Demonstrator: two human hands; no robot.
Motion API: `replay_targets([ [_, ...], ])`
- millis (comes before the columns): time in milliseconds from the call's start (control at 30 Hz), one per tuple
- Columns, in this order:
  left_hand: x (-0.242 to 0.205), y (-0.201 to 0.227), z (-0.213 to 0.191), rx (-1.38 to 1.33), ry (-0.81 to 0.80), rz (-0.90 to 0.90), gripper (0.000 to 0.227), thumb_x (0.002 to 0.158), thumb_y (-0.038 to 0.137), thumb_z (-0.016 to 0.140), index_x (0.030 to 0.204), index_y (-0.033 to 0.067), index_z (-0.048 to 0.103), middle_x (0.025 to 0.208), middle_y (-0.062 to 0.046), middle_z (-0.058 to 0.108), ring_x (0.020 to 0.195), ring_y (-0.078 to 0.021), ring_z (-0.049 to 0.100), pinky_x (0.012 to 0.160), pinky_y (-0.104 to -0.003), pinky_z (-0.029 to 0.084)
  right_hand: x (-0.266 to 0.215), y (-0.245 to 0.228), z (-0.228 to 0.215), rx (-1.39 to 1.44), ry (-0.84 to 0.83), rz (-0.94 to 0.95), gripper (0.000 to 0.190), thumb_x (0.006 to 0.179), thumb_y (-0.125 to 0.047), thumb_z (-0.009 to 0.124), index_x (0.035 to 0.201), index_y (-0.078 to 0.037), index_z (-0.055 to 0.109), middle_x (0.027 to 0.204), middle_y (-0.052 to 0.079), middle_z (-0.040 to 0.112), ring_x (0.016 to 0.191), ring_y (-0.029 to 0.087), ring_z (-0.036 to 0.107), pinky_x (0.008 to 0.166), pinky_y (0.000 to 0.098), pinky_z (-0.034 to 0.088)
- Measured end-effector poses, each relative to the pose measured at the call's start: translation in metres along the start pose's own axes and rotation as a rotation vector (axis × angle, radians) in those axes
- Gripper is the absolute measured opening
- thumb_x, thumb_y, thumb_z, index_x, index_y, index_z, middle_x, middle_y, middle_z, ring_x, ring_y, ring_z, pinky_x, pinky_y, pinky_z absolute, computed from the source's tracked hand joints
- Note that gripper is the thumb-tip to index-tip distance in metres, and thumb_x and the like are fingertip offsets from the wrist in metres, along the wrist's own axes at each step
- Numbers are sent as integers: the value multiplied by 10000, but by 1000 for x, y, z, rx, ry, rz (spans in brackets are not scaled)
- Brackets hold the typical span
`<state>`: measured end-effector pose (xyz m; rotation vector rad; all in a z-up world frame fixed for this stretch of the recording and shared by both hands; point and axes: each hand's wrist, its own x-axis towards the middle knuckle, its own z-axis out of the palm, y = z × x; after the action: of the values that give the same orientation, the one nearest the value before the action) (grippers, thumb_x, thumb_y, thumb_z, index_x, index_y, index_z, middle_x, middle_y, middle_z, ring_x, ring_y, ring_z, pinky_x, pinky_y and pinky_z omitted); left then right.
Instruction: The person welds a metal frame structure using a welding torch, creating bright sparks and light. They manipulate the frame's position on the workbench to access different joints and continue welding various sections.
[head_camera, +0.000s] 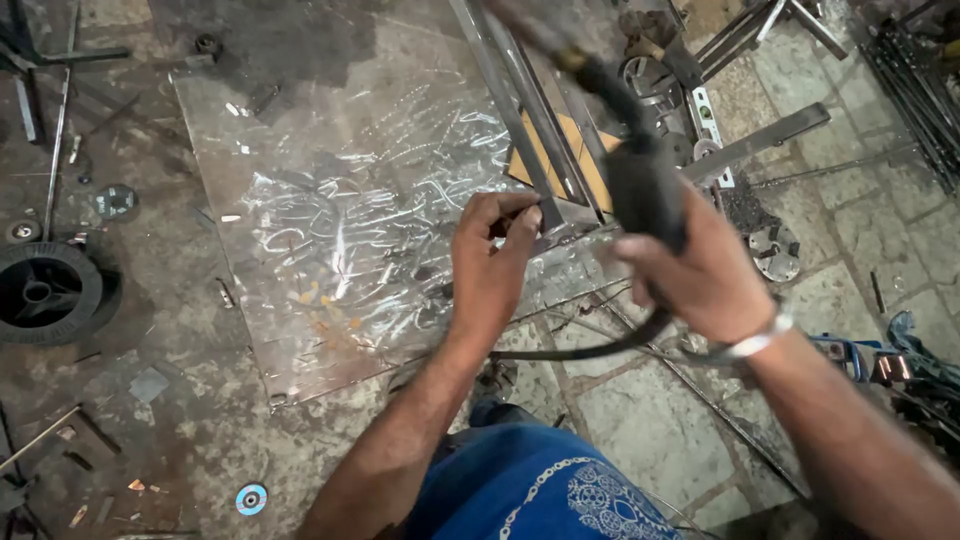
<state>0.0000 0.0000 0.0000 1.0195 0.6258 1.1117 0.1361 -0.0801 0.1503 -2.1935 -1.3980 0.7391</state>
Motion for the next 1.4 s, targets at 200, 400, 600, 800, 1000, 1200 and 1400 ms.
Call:
replay_targets([
  [200, -1, 9, 0, 131, 8, -101, 269, 964, 160, 654, 1196, 24, 675, 1167, -93, 573, 1008, -195, 611, 850, -353, 576, -72, 70, -73, 378, -198, 43, 564, 1127, -455, 401, 1001, 56, 604, 736, 142, 702, 602, 269, 700, 602, 385, 580],
  [400, -3, -4, -5, 234, 43, 70, 603, 972, 258, 700, 1474, 35, 450, 1454, -174, 435, 1395, -311, 419, 1190, -469, 351, -153, 82, -57, 293, 6, 469, 522, 1048, -462, 490, 1150, 37, 605, 781, 159, 655, 662, 282, 673, 612, 409, 578],
  [600, -6, -12, -3, 238, 90, 144, 791, 985, 262, 723, 1592, 26, 275, 1642, -230, 247, 1580, -380, 216, 1310, -528, 189, -204, 73, -4, 736, 165, 704, 633, 968, -434, 612, 1358, 50, 493, 768, 188, 631, 659, 303, 660, 583, 431, 516],
  [800, -5, -18, 0, 256, 117, 210, 816, 1000, 274, 731, 1615, 47, 246, 1664, -226, 245, 1599, -384, 204, 1330, -543, 165, -229, 88, 32, 813, 152, 489, 734, 995, -376, 664, 1543, 48, 420, 768, 169, 607, 610, 248, 591, 534, 366, 461],
  [1000, -3, -22, 3, 281, 148, 187, 840, 973, 298, 753, 1614, 81, 255, 1670, -221, 233, 1598, -380, 205, 1320, -555, 199, -221, 88, 43, 678, 116, 585, 719, 962, -430, 667, 1475, 10, 421, 764, 140, 599, 619, 218, 575, 540, 356, 471],
  [1200, -5, -21, 3, 250, 135, 175, 846, 985, 376, 715, 1629, 89, 247, 1682, -215, 223, 1616, -388, 196, 1336, -563, 217, -215, 81, 42, 682, 81, 539, 666, 1009, -414, 645, 1457, 37, 446, 748, 132, 583, 630, 209, 576, 564, 349, 479],
  [1400, -4, -22, 2, 304, 133, 172, 858, 996, 444, 699, 1631, 88, 245, 1685, -216, 224, 1621, -388, 184, 1339, -578, 176, -217, 82, 43, 656, 73, 561, 647, 1005, -405, 645, 1426, 45, 449, 789, 135, 595, 651, 203, 566, 571, 344, 465],
])
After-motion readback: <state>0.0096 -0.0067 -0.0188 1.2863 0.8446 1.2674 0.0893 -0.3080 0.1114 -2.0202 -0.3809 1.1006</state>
